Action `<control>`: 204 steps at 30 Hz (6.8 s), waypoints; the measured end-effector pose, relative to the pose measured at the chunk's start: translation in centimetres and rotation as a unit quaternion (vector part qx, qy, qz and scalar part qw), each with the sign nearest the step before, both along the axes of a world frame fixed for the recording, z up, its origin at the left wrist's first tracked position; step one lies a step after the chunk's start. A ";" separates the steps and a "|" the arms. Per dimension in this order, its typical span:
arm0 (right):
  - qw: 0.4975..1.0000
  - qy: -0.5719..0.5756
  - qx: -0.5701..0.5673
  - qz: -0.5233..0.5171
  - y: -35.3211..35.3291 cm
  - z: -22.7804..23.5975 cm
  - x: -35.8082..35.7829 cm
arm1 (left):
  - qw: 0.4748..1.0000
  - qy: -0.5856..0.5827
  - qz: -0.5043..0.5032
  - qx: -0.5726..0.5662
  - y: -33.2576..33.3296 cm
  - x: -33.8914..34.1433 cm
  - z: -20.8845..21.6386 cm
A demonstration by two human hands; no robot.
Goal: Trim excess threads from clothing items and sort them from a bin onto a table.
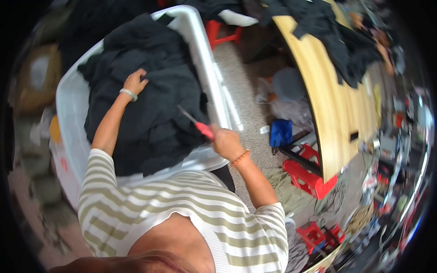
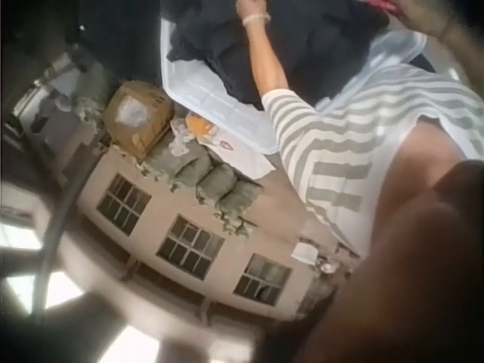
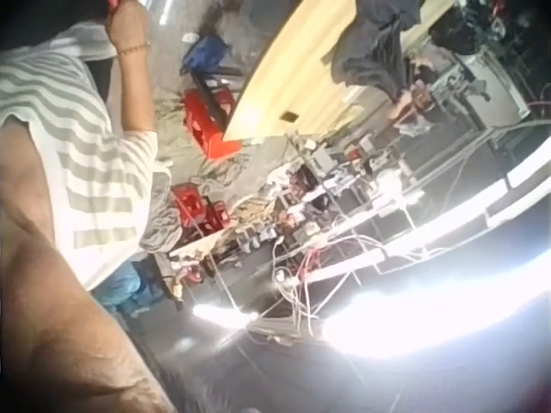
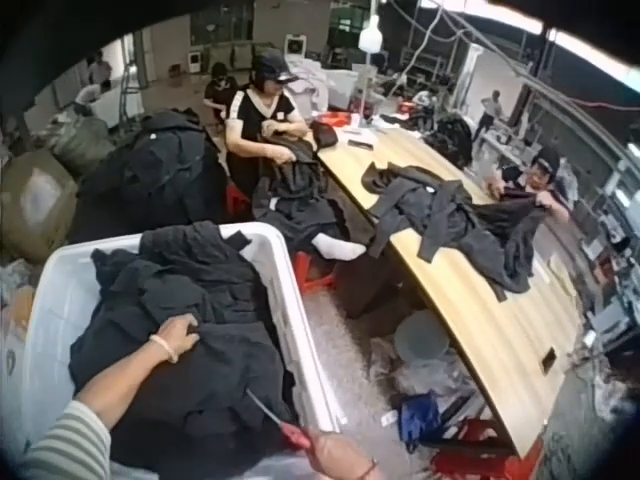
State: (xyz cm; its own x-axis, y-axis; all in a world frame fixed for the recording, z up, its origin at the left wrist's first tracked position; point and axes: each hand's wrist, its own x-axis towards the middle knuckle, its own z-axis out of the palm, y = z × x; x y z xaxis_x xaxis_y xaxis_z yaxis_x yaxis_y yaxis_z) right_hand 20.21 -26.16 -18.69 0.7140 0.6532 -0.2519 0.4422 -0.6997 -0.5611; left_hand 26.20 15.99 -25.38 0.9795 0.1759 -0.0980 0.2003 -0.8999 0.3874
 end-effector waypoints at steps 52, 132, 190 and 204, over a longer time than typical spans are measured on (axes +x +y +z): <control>0.986 0.087 -0.058 -0.127 -4.2 -2.5 23.0 | 0.936 -0.016 0.317 -0.152 -9.8 -18.1 -2.5; 0.989 0.015 -0.082 0.119 18.7 -4.0 9.4 | 0.449 -0.280 0.819 -0.224 25.8 -33.7 -11.3; 0.969 -0.009 0.005 0.248 19.3 -6.1 8.0 | 0.618 -0.405 0.549 -0.391 7.2 -20.7 4.3; 0.967 -0.103 -0.156 0.176 14.3 -5.5 11.2 | 0.962 0.029 0.227 0.151 2.1 -12.7 -2.1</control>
State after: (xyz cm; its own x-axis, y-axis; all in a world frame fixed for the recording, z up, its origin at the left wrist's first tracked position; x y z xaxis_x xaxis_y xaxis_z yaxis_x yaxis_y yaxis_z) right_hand 31.41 -11.88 -24.24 0.5176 0.7795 -0.3528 0.7630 -0.6071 -0.2219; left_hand 13.49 18.10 -27.43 0.7894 0.6133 -0.0269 0.6126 -0.7842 0.0992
